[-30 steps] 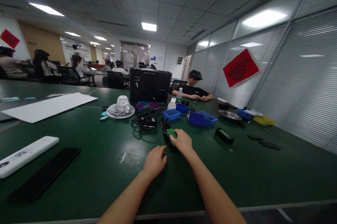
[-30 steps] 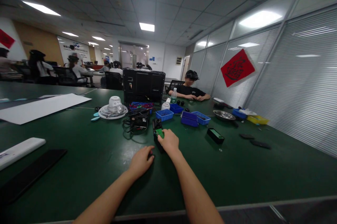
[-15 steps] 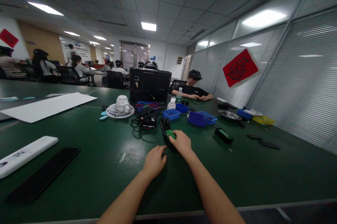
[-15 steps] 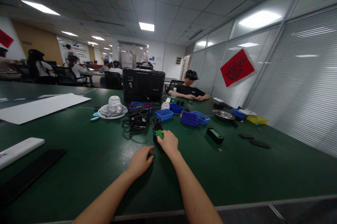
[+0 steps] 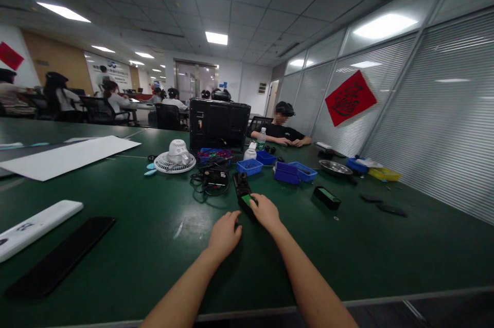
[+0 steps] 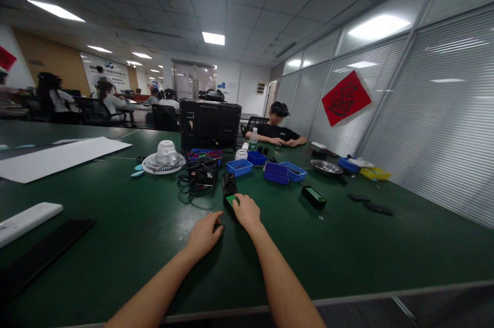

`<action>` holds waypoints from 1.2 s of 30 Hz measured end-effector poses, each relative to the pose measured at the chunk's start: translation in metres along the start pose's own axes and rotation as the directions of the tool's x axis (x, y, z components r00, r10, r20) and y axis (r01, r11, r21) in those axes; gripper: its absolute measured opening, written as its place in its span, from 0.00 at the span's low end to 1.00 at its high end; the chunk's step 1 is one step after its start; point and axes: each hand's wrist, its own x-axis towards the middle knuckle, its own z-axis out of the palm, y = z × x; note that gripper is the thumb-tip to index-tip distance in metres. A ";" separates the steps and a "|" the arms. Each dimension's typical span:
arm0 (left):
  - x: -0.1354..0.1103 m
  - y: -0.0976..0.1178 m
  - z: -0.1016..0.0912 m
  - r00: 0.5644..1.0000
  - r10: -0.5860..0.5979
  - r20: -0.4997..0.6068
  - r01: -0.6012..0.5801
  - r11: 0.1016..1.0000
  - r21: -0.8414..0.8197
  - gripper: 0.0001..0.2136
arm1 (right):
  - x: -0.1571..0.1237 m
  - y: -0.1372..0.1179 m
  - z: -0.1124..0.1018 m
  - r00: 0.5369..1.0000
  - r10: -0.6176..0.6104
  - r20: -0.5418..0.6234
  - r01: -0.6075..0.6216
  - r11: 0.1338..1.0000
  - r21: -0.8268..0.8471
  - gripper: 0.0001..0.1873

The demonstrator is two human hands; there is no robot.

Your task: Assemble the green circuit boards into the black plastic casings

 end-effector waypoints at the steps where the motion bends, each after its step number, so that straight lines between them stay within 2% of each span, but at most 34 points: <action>1: 0.001 -0.002 0.002 0.999 -0.021 -0.028 0.020 1.000 -0.015 0.19 | 0.000 0.000 0.002 1.000 0.002 0.020 -0.002 1.000 0.014 0.19; 4: 0.005 -0.007 0.007 0.987 -0.083 -0.140 0.073 0.995 -0.073 0.22 | -0.004 -0.003 0.007 0.999 -0.012 0.037 0.009 0.997 0.081 0.19; 7: 0.007 -0.009 0.010 0.974 -0.097 -0.203 0.077 0.991 -0.105 0.27 | -0.014 -0.014 0.013 0.997 -0.074 0.027 0.067 0.978 0.200 0.20; 12: 0.004 -0.010 0.007 0.948 -0.135 -0.289 0.135 0.991 -0.021 0.30 | -0.027 -0.032 0.026 0.975 -0.211 0.072 0.163 0.894 0.417 0.23; 15: 0.002 -0.012 0.002 0.947 -0.148 -0.284 0.162 0.986 0.028 0.29 | -0.025 -0.031 0.036 0.969 -0.227 0.103 0.128 0.809 0.574 0.24; 18: -0.001 -0.012 -0.004 0.963 -0.176 -0.205 0.192 0.980 0.060 0.28 | -0.016 -0.021 0.046 0.976 -0.198 0.092 0.080 0.717 0.692 0.25; 21: -0.008 -0.011 -0.013 0.959 -0.231 -0.162 0.247 0.965 0.083 0.29 | -0.008 -0.009 0.050 0.985 -0.167 0.046 0.086 0.702 0.707 0.22; 27: -0.035 -0.016 -0.035 0.953 -0.271 -0.137 0.281 0.958 0.062 0.29 | -0.003 0.002 0.047 0.988 -0.153 0.012 0.106 0.739 0.665 0.20; 31: -0.047 -0.038 -0.053 0.929 -0.326 -0.173 0.344 0.935 0.086 0.29 | -0.003 0.002 0.047 0.987 -0.153 0.045 0.092 0.776 0.623 0.20; 36: -0.048 -0.074 -0.084 0.888 -0.409 -0.210 0.443 0.884 0.148 0.30 | -0.003 0.001 0.046 0.984 -0.164 0.068 0.091 0.794 0.601 0.17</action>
